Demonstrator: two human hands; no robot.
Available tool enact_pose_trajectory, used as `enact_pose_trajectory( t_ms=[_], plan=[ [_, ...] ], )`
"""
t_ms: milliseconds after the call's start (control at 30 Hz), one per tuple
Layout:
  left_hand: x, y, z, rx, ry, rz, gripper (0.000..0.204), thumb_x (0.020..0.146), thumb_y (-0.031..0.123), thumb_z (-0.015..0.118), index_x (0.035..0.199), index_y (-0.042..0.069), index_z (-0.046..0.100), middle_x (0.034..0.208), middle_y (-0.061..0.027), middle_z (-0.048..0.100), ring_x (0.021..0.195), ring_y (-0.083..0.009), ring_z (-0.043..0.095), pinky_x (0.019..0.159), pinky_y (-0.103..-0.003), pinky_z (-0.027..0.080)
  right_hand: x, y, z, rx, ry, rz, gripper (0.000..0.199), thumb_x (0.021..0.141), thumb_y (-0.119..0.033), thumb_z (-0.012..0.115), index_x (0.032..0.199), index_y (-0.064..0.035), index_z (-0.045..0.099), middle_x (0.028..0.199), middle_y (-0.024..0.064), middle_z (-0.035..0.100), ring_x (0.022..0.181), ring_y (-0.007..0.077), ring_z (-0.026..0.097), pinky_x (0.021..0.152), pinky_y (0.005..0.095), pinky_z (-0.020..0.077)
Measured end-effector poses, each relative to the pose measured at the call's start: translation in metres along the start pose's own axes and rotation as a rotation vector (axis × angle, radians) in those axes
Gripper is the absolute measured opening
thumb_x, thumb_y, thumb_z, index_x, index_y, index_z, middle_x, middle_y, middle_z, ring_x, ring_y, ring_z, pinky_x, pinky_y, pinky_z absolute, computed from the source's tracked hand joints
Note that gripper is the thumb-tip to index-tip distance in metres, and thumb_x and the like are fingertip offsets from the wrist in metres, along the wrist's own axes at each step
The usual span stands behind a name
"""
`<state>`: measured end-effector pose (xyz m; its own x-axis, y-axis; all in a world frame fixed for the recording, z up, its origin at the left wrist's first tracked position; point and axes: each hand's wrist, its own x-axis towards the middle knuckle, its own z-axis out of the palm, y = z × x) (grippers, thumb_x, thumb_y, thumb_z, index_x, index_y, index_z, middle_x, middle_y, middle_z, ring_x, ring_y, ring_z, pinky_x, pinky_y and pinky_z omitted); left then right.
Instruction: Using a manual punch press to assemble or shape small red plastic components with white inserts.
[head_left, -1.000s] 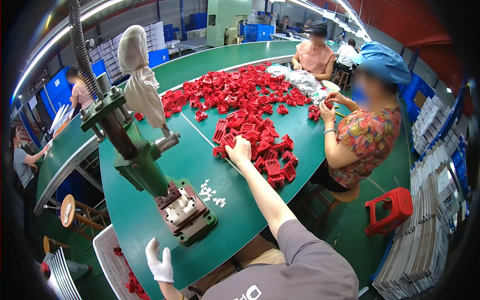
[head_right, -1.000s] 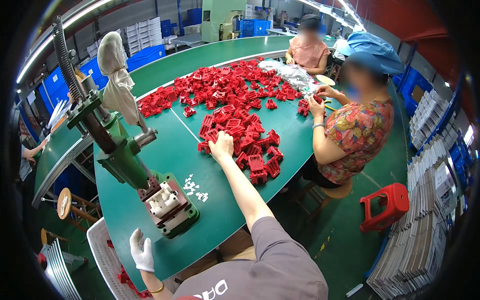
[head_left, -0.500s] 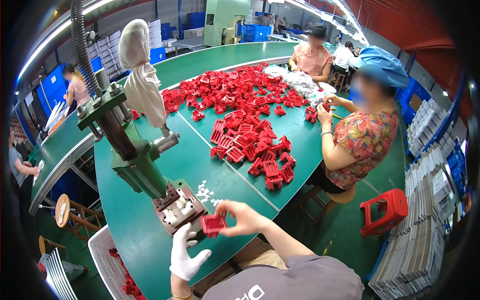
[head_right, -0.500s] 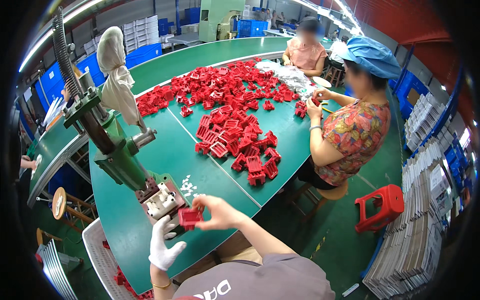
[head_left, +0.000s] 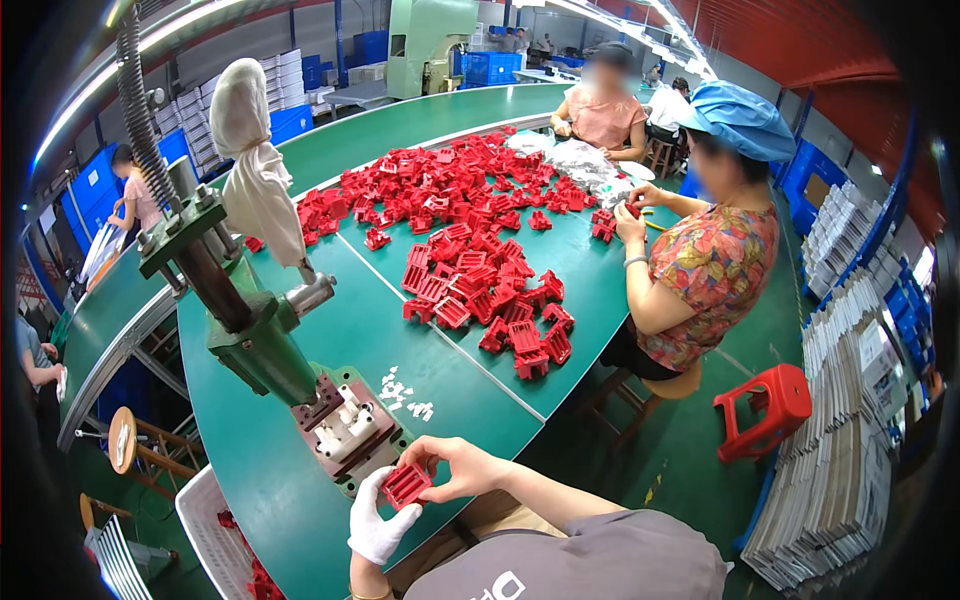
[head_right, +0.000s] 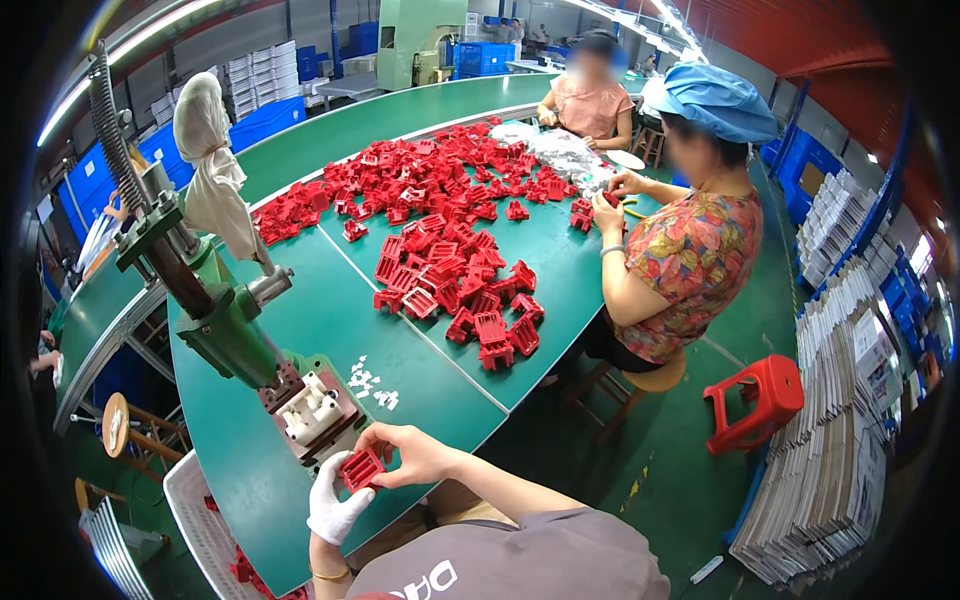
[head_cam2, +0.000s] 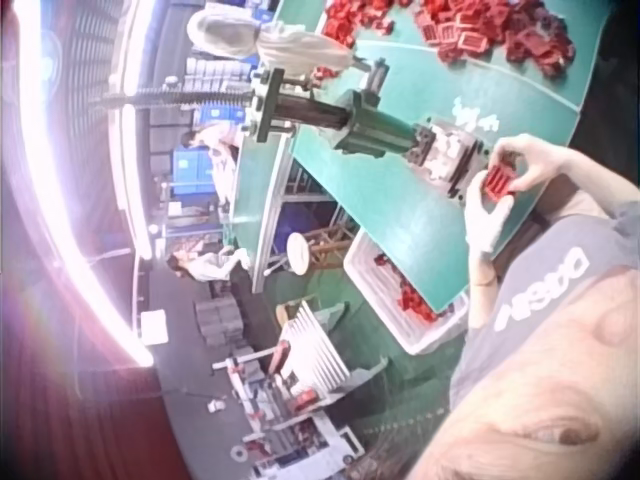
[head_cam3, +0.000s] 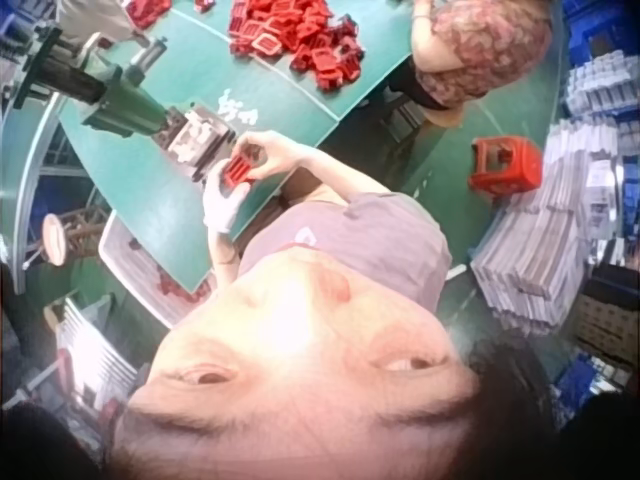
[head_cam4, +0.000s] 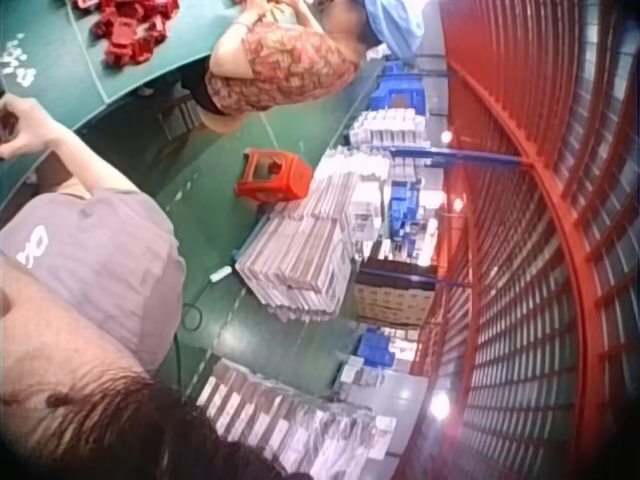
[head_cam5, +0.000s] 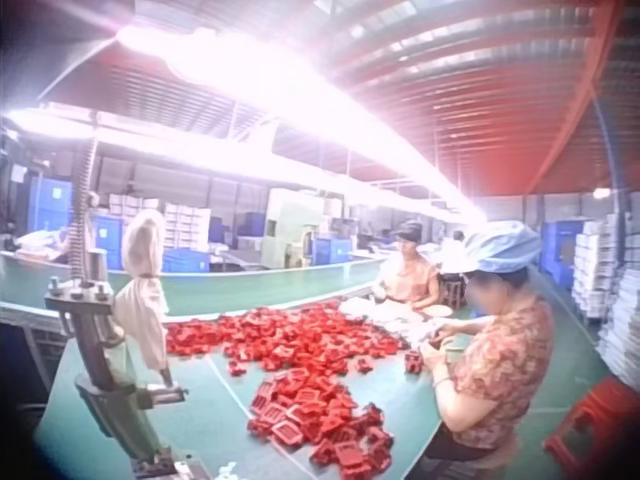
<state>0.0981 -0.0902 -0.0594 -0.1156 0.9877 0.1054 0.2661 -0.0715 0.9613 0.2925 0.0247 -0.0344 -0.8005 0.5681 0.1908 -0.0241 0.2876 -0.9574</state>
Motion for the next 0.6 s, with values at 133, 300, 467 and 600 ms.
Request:
enact_pose_trajectory(
  t_ms=[133, 300, 467, 600],
  plan=[
    [-0.001, -0.004, 0.004, -0.096, 0.062, -0.050, 0.066, 0.066, 0.020, 0.083, 0.122, 0.002, 0.054, 0.110, -0.0104, 0.064, 0.099, -0.0201, 0.063, 0.088, -0.033, 0.050, 0.004, 0.010, 0.011, 0.190, 0.018, -0.030, 0.050, 0.079, -0.011, 0.075, 0.124, -0.0028, 0.056, 0.111, 0.0082, 0.065, 0.102, 0.0158, 0.063, 0.095, 0.0320, 0.0488],
    [0.001, 0.001, -0.004, -0.190, 0.184, -0.066, 0.067, 0.061, 0.015, 0.083, 0.120, 0.001, 0.054, 0.109, -0.0089, 0.063, 0.096, -0.0165, 0.061, 0.085, -0.030, 0.050, 0.007, 0.021, 0.025, 0.218, 0.115, -0.064, 0.054, 0.082, -0.012, 0.077, 0.130, -0.0006, 0.056, 0.124, 0.0113, 0.062, 0.106, 0.0167, 0.063, 0.096, 0.0326, 0.0507],
    [0.003, 0.006, -0.011, -0.315, 0.160, -0.117, 0.069, 0.065, 0.015, 0.083, 0.123, 0.000, 0.050, 0.113, -0.0093, 0.060, 0.105, -0.0189, 0.058, 0.094, -0.033, 0.048, 0.010, 0.030, 0.038, 0.223, 0.231, -0.203, 0.043, 0.082, -0.010, 0.077, 0.121, -0.0007, 0.061, 0.128, 0.0161, 0.061, 0.108, 0.0173, 0.063, 0.094, 0.0324, 0.0513],
    [0.004, 0.003, -0.014, -0.352, 0.177, -0.147, 0.069, 0.062, 0.012, 0.083, 0.123, 0.000, 0.052, 0.114, -0.0113, 0.061, 0.105, -0.0209, 0.060, 0.093, -0.034, 0.049, 0.013, 0.037, 0.041, 0.045, 0.265, -0.304, 0.036, 0.082, -0.009, 0.077, 0.113, -0.0001, 0.063, 0.127, 0.0190, 0.061, 0.104, 0.0213, 0.065, 0.090, 0.0322, 0.0518]
  ],
)
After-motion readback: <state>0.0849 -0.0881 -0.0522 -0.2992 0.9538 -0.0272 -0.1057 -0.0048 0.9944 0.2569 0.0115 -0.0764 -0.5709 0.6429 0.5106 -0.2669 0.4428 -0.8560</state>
